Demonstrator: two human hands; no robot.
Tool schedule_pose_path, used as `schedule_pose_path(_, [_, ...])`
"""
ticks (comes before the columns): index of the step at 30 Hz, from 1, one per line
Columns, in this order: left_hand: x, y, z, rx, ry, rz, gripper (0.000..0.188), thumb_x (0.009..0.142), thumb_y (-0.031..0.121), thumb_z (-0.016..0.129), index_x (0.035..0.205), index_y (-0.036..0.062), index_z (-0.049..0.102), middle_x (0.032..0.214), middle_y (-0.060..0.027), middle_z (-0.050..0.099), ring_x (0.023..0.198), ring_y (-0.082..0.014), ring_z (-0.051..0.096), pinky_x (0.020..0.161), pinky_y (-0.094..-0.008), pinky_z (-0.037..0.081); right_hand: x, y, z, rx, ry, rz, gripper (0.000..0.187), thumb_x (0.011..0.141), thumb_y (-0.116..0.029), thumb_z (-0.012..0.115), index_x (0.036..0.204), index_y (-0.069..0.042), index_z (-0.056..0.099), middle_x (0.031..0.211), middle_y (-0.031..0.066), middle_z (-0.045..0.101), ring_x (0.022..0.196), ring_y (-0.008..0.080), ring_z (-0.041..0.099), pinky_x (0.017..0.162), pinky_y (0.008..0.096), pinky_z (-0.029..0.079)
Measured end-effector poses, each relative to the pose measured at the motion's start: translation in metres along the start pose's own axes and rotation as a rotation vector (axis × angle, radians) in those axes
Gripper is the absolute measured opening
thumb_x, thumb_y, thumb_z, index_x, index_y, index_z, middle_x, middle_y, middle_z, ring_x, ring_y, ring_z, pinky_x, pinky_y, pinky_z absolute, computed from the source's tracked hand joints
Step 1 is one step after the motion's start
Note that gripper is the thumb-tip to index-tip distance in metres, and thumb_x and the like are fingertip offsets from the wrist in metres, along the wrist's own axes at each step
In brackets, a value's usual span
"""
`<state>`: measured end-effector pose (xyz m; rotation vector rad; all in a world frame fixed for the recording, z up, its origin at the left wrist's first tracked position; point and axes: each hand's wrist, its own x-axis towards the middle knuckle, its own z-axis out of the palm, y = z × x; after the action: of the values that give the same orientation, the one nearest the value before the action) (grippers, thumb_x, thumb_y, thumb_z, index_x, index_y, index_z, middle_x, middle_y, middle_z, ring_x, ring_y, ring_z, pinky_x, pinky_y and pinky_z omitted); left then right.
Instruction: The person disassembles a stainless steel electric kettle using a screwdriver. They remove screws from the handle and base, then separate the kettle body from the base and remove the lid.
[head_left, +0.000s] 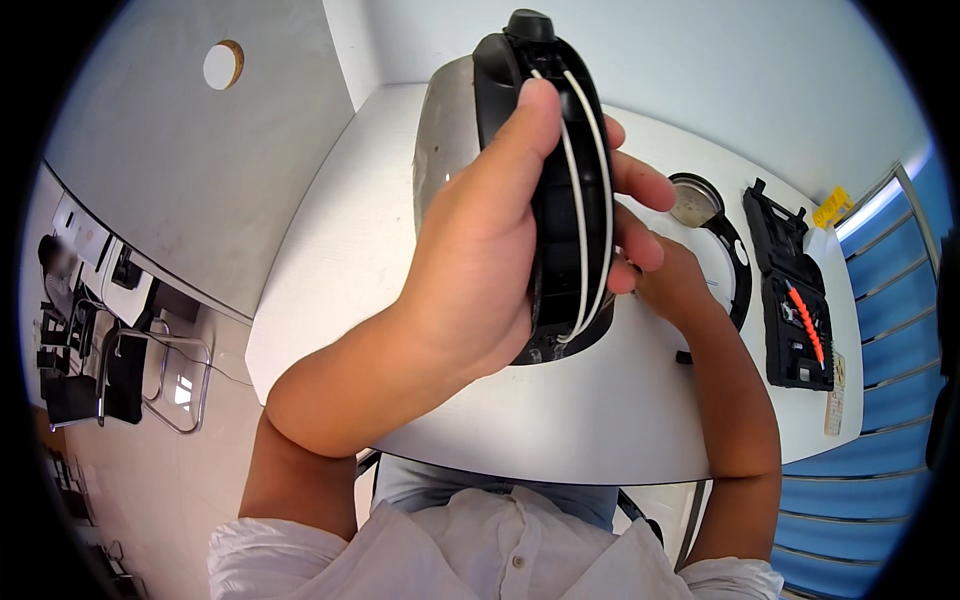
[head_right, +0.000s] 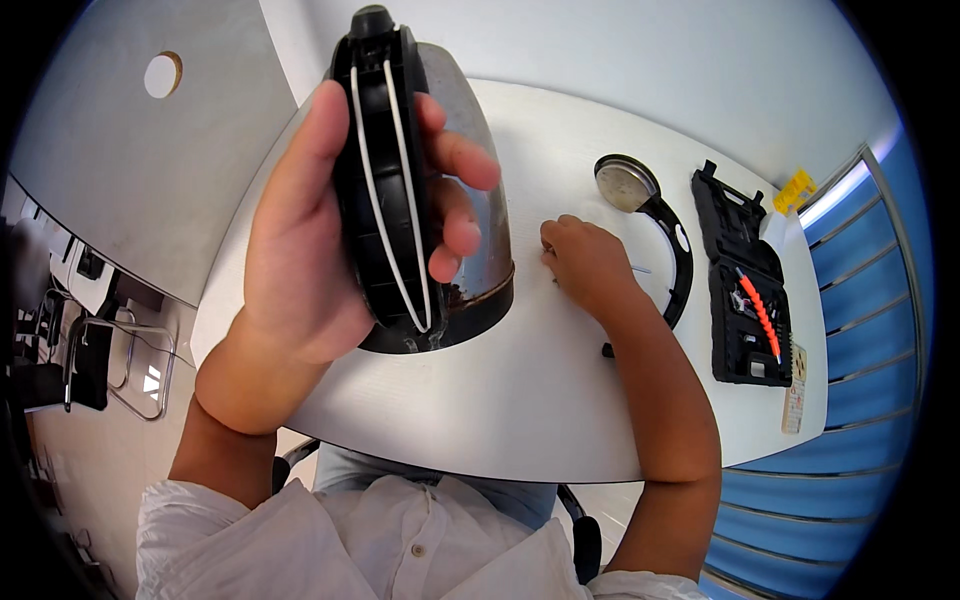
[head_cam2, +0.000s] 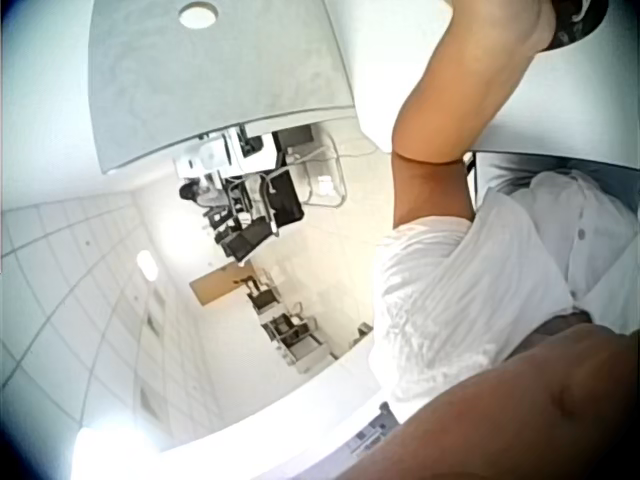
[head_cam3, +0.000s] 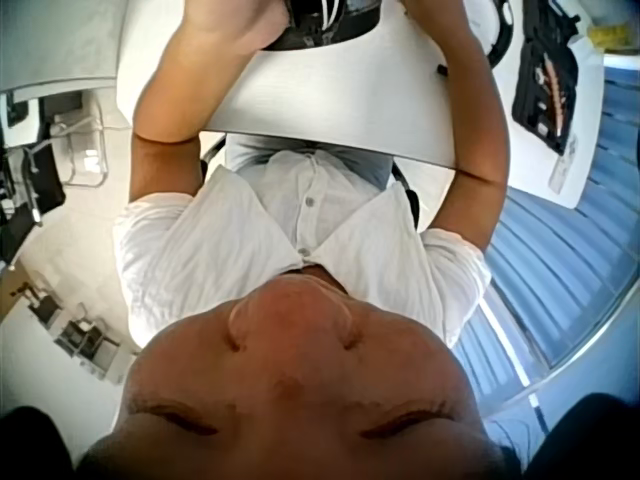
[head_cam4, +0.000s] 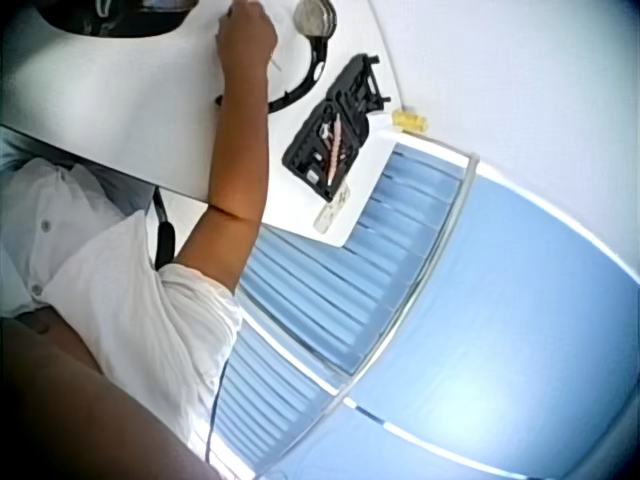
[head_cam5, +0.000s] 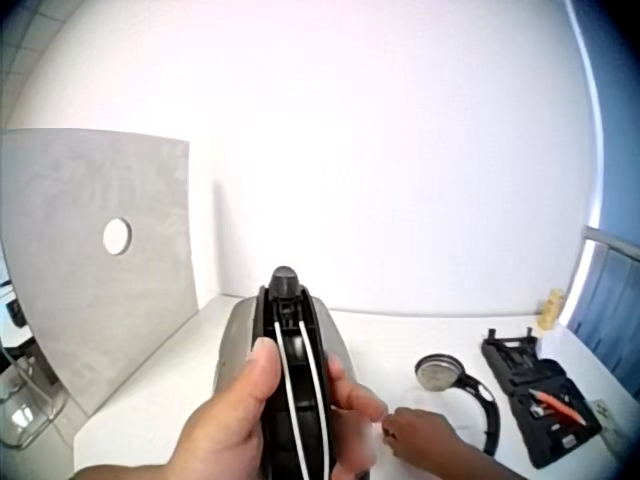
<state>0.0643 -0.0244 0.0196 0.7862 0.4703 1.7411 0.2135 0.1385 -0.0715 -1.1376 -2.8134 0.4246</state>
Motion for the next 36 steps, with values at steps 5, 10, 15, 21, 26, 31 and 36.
schedule_pose_path(5, [0.001,0.003,-0.004,0.024,-0.032,0.004,0.049,0.097,0.047,0.027,0.108,0.0058,0.049,0.101,-0.0185,0.061,0.072,-0.0216,0.063,0.057,-0.0297,0.053,0.000,-0.001,0.000,-0.029,-0.001,-0.005,0.007,0.081,-0.011,0.061,0.087,-0.006,0.059,0.088,0.0086,0.058,0.086,0.0255,0.058,0.076,0.0362,0.047])
schedule_pose_path(10, [0.009,0.015,-0.019,-0.051,-0.065,0.008,0.047,0.097,0.046,0.031,0.108,0.0037,0.050,0.104,-0.0186,0.060,0.076,-0.0232,0.062,0.061,-0.0314,0.054,0.000,0.003,-0.001,-0.135,-0.007,-0.089,0.007,0.081,-0.011,0.062,0.086,-0.006,0.059,0.087,0.0077,0.059,0.085,0.0246,0.058,0.075,0.0351,0.047])
schedule_pose_path(15, [0.020,0.031,-0.041,-0.147,-0.151,-0.035,0.045,0.097,0.041,0.032,0.108,0.0012,0.050,0.108,-0.0189,0.058,0.081,-0.0248,0.059,0.067,-0.0331,0.053,-0.001,0.007,0.001,-0.132,0.032,-0.128,0.007,0.080,-0.010,0.063,0.085,-0.006,0.059,0.084,0.0078,0.057,0.082,0.0253,0.058,0.073,0.0356,0.046])
schedule_pose_path(21, [0.026,0.037,-0.050,-0.160,-0.172,-0.027,0.046,0.097,0.039,0.032,0.106,-0.0025,0.049,0.109,-0.0198,0.054,0.081,-0.0248,0.056,0.069,-0.0331,0.051,0.001,0.006,0.001,-0.124,-0.001,-0.096,0.008,0.080,-0.010,0.064,0.085,-0.006,0.059,0.085,0.0073,0.058,0.083,0.0237,0.059,0.074,0.0348,0.047])
schedule_pose_path(26, [0.026,0.040,-0.051,-0.194,-0.190,-0.044,0.045,0.097,0.036,0.032,0.108,-0.0045,0.048,0.109,-0.0208,0.053,0.081,-0.0247,0.053,0.069,-0.0328,0.050,0.000,0.007,0.001,-0.139,0.010,-0.113,0.009,0.080,-0.010,0.064,0.087,-0.005,0.060,0.086,0.0076,0.059,0.083,0.0241,0.059,0.074,0.0349,0.047])
schedule_pose_path(31, [0.025,0.037,-0.044,-0.221,-0.251,-0.081,0.045,0.097,0.036,0.032,0.109,-0.0043,0.048,0.110,-0.0214,0.052,0.081,-0.0252,0.052,0.067,-0.0334,0.049,0.000,0.007,-0.001,-0.149,-0.001,-0.112,0.010,0.080,-0.010,0.064,0.088,-0.005,0.060,0.088,0.0076,0.059,0.084,0.0239,0.059,0.075,0.0346,0.048])
schedule_pose_path(36, [0.019,0.033,-0.029,-0.168,-0.211,-0.048,0.045,0.097,0.039,0.031,0.110,-0.0017,0.047,0.111,-0.0210,0.053,0.082,-0.0260,0.054,0.067,-0.0340,0.049,-0.010,-0.005,-0.011,-0.078,0.204,-0.208,0.006,0.079,-0.009,0.065,0.082,-0.005,0.061,0.080,0.0070,0.059,0.075,0.0223,0.059,0.067,0.0338,0.047])
